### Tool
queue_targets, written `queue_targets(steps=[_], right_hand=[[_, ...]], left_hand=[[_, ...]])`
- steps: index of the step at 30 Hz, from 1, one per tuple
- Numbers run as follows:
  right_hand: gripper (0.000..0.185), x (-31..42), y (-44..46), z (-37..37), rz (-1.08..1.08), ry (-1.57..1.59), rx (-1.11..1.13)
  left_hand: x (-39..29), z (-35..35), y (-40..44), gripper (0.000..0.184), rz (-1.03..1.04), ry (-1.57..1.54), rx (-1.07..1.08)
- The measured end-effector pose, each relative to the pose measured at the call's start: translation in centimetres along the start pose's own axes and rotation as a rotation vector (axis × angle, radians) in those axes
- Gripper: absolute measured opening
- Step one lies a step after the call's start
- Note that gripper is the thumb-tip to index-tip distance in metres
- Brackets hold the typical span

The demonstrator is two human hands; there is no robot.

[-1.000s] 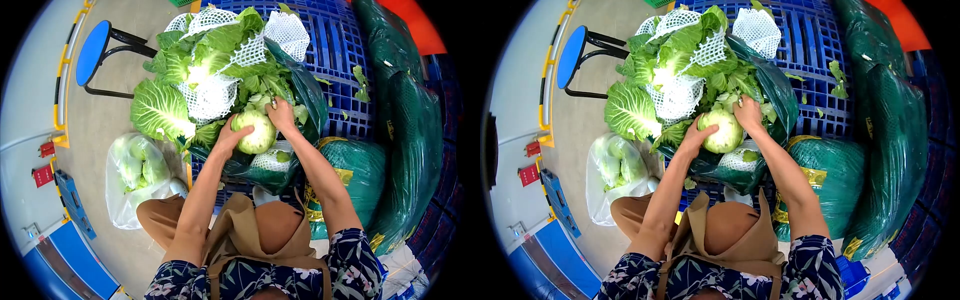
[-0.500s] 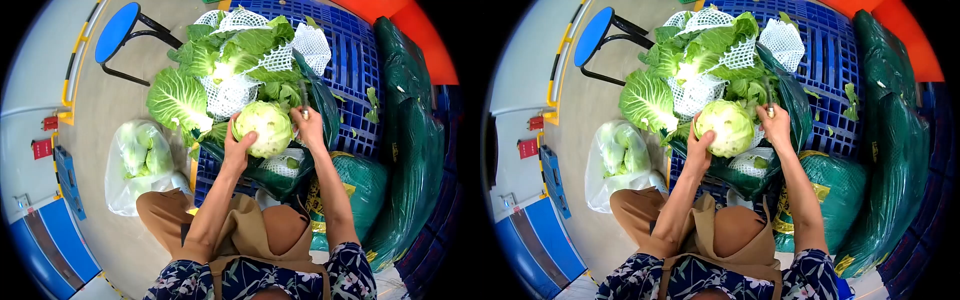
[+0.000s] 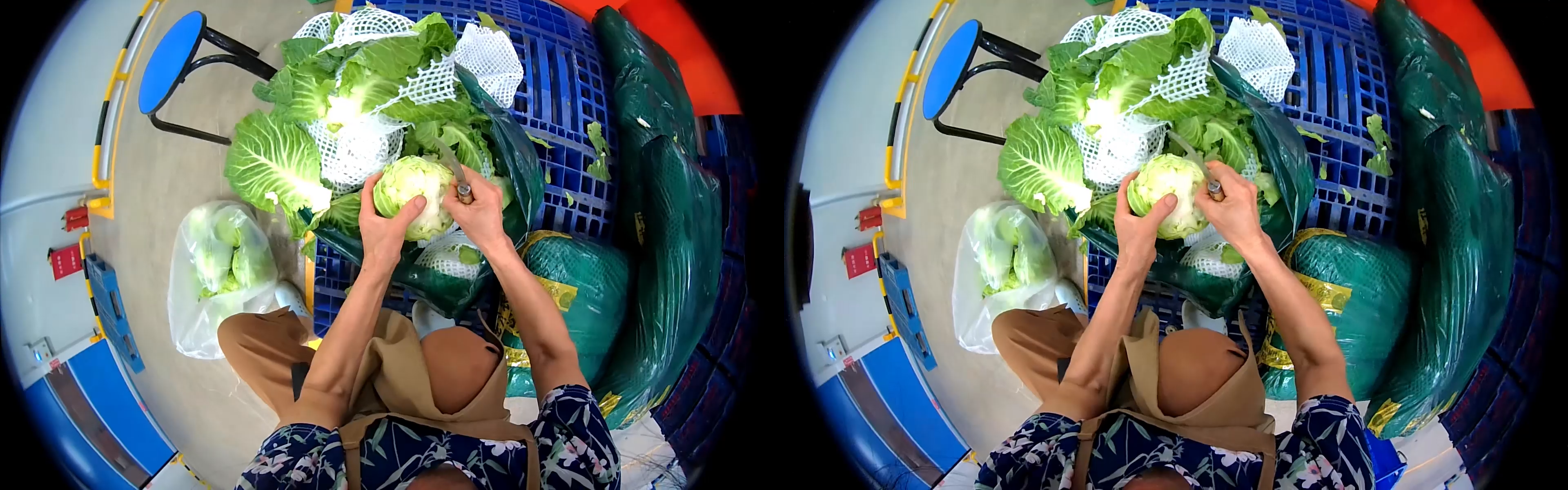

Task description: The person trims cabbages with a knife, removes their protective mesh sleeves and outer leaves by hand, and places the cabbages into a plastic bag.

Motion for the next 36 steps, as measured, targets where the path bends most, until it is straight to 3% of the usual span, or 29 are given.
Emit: queue_targets(steps=[3, 4, 6, 9, 10, 12, 13, 17, 20, 22, 25, 28, 29, 32, 33, 34, 36], right_hand=[[0.008, -6.5, -1.4, -0.4, 0.581, 0.443, -0.144], [0.002, -7.6, -1.8, -0.5, 0.635, 0.477, -0.177], [0.011, -8.3, -3.1, -0.2, 0.747, 0.627, -0.194], [0.027, -7.0, -4.1, 0.2, 0.751, 0.780, -0.284], [0.042, -6.8, -4.2, 0.7, 0.768, 0.733, -0.169], [0.044, -5.8, -3.6, 1.3, 0.754, 0.547, -0.019], [0.045, -6.1, -3.4, 1.4, 0.750, 0.521, -0.020], [0.046, -8.3, -1.9, 1.9, 0.729, 0.410, 0.078], [0.044, -8.5, -1.1, 1.8, 0.672, 0.207, 0.147], [0.044, -8.6, -0.7, 1.6, 0.518, 0.005, 0.152], [0.041, -8.1, -0.7, 0.9, 0.385, -0.028, 0.179], [0.040, -8.6, -1.5, -0.2, 0.708, 0.241, 0.213], [0.037, -8.9, -1.8, -0.4, 0.701, 0.279, 0.191], [0.032, -8.0, -1.8, -2.4, 0.450, -0.013, 0.059], [0.026, -5.6, -1.6, -3.2, 0.132, -0.214, -0.045], [0.015, -4.7, -2.4, -3.4, 0.174, -0.314, -0.084], [0.010, -4.3, -4.2, -1.9, 0.142, -0.535, 0.064]], left_hand=[[1.5, -0.1, 0.2, 0.075, -0.124, -0.190, -0.046], [2.0, 0.0, 0.2, 0.074, -0.179, -0.290, -0.070], [2.7, 0.4, 0.0, 0.070, -0.271, -0.349, -0.085], [4.0, 1.2, 0.4, 0.076, -0.373, -0.432, -0.091], [4.6, 1.3, 0.4, 0.074, -0.389, -0.421, -0.118], [5.5, 1.7, 0.1, 0.069, -0.424, -0.397, -0.169], [5.8, 1.8, -0.5, 0.081, -0.473, -0.336, -0.160], [8.4, 0.9, -1.1, 0.101, -0.603, -0.198, -0.142], [9.5, 0.4, -0.6, 0.102, -0.603, -0.175, -0.090], [8.4, 0.4, -0.8, 0.098, -0.582, -0.112, -0.003], [8.8, 0.8, -0.3, 0.088, -0.565, -0.142, 0.165], [9.4, 1.6, 0.0, 0.073, -0.489, -0.174, 0.229], [9.5, 1.5, 0.1, 0.071, -0.488, -0.122, 0.214], [8.6, 2.0, 0.5, 0.065, -0.507, -0.099, 0.174], [8.5, 2.1, 0.7, 0.063, -0.522, -0.116, 0.158], [8.3, 2.0, 1.0, 0.060, -0.520, -0.107, 0.148], [7.6, 2.4, 1.3, 0.069, -0.566, -0.162, 0.162]])
Point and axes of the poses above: each hand's wrist, its own y-axis towards the middle knuckle, its own z-axis out of the palm, x = y × z, the point moved 7 cm from there along y, towards the middle knuckle, and after that the axes turned 8 degrees about y, right-handed, at the moved point
